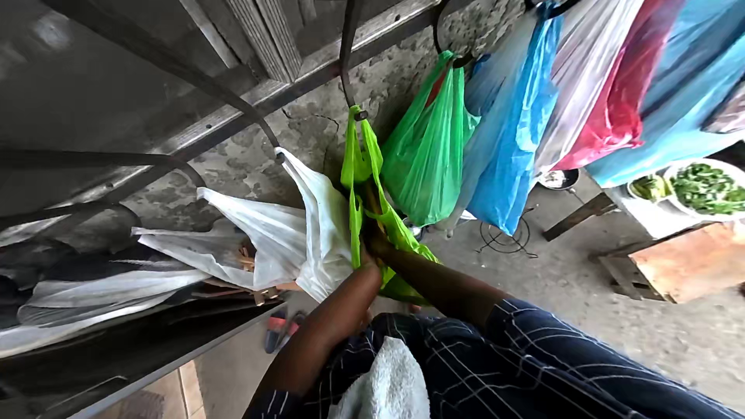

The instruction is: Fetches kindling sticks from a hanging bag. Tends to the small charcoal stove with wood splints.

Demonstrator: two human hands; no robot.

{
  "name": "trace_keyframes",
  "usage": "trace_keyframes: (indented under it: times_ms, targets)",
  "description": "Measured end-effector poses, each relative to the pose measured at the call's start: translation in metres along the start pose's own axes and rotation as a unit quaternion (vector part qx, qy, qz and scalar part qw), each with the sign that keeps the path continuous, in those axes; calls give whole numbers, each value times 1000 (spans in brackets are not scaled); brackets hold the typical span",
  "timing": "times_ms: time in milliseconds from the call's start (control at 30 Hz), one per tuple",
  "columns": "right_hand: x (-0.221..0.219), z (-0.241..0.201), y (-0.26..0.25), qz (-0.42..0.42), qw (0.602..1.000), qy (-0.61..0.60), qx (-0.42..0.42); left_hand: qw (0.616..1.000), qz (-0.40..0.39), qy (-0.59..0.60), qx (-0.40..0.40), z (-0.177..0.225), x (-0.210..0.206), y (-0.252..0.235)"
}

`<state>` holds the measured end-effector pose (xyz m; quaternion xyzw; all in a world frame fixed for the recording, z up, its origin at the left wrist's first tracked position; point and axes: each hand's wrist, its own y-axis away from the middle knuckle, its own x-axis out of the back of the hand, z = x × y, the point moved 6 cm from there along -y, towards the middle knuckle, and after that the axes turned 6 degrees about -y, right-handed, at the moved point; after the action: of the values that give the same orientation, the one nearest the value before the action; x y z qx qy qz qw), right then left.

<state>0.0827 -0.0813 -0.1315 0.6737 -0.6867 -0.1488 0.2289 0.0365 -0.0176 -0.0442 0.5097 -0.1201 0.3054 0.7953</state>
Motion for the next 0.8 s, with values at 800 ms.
trace_keyframes:
  times_ms: [800]
  targets:
    - [3, -29, -5, -21, 959, 278, -48, 913, -135, -384, 32, 6, -4, 32]
